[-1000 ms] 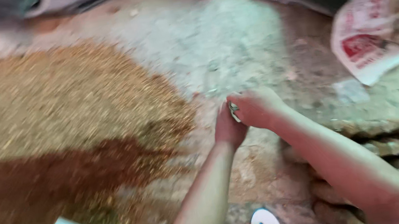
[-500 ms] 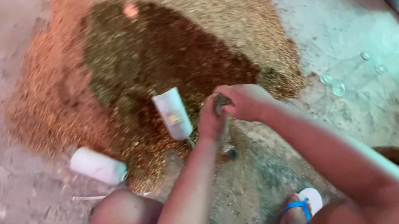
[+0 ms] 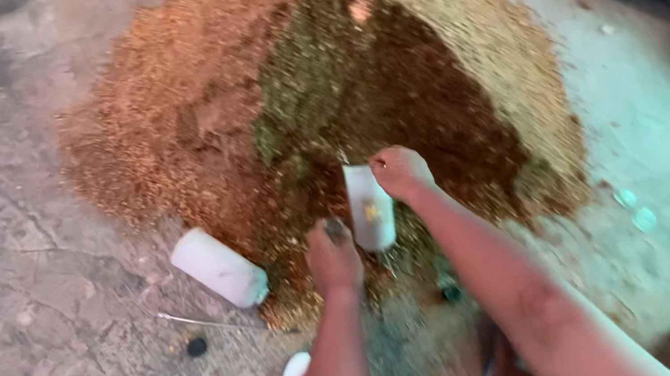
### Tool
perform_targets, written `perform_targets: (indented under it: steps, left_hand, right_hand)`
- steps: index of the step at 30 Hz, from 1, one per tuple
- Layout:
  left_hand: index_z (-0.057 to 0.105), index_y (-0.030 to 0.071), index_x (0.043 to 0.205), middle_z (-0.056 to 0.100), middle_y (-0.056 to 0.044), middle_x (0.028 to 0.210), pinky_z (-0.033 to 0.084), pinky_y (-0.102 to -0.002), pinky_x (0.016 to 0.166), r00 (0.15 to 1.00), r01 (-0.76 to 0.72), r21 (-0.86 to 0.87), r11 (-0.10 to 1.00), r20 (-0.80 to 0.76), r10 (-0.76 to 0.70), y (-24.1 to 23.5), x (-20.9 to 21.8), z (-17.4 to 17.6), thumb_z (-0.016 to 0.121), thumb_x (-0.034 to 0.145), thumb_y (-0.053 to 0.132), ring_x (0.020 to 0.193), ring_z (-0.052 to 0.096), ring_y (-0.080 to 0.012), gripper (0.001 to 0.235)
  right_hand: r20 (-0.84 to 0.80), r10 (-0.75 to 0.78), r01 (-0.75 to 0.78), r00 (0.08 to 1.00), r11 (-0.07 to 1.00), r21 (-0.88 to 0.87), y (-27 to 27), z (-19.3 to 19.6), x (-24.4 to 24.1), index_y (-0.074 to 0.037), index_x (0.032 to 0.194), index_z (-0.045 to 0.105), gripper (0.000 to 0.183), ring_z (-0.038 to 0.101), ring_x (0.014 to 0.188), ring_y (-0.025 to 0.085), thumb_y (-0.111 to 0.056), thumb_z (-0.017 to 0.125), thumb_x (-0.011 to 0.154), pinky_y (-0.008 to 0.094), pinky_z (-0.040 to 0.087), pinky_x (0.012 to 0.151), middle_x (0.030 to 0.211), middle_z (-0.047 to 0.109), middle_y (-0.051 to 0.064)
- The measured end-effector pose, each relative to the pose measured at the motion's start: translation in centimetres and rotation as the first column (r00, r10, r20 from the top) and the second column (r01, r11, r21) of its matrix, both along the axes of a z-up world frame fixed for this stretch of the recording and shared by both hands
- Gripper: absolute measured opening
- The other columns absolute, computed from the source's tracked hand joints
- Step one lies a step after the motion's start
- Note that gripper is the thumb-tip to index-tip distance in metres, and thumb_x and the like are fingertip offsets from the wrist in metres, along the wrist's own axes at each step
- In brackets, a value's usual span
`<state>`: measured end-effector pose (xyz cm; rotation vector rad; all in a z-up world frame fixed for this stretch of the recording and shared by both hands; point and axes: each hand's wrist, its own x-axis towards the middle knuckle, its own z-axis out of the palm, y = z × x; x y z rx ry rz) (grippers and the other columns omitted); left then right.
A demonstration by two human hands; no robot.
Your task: The person scoops a granular mixture from a pile on the floor and pours it into a plastic bottle using a funnel. They then use a metal rod to tamp down the contents inside the bottle.
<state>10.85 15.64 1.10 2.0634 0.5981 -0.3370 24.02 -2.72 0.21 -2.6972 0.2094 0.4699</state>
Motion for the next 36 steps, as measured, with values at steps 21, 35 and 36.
perform_targets:
  steps: [21, 35, 36]
  left_hand:
    - [0.055, 0.012, 0.142, 0.061, -0.013, 0.136, 0.045, -0.054, 0.112, 0.990, 0.135, 0.028, 0.990, 0.040, -0.136, -3.2, 3.4, -4.0, 0.063, 0.094, 0.027, 0.131, 0.055, -0.0415, 0.051]
    - [0.056, 0.015, 0.140, 0.060, -0.013, 0.136, 0.050, -0.054, 0.110, 0.993, 0.098, -0.042, 0.994, -0.063, -0.100, -1.7, 2.8, 0.0, 0.062, 0.098, 0.035, 0.131, 0.055, -0.0427, 0.047]
    - [0.057, 0.015, 0.139, 0.062, -0.013, 0.133, 0.052, -0.055, 0.109, 0.991, 0.114, -0.025, 0.993, -0.074, -0.115, -1.6, 2.9, 0.3, 0.061, 0.098, 0.035, 0.129, 0.056, -0.0430, 0.045]
  right_hand:
    - [0.063, -0.131, 0.103, 0.989, 0.938, 0.329, 2.0, 0.6, 3.8, -0.013, 0.088, 0.073, 0.038, 0.072, 0.102, 0.031, -0.046, 0.057, 0.095, 0.048, 0.053, 0.082, 0.085, 0.077, 0.005]
    - [-0.082, 0.231, -0.225, 0.969, 0.971, 0.074, 2.3, 1.4, -0.5, -0.008, 0.099, 0.056, 0.047, 0.066, 0.111, 0.045, -0.048, 0.078, 0.087, 0.054, 0.052, 0.097, 0.101, 0.069, 0.026]
    - [-0.118, 0.255, -0.254, 0.960, 0.967, 0.021, 2.1, 1.5, -0.4, -0.012, 0.098, 0.055, 0.045, 0.068, 0.106, 0.044, -0.050, 0.076, 0.087, 0.054, 0.055, 0.093, 0.097, 0.071, 0.024]
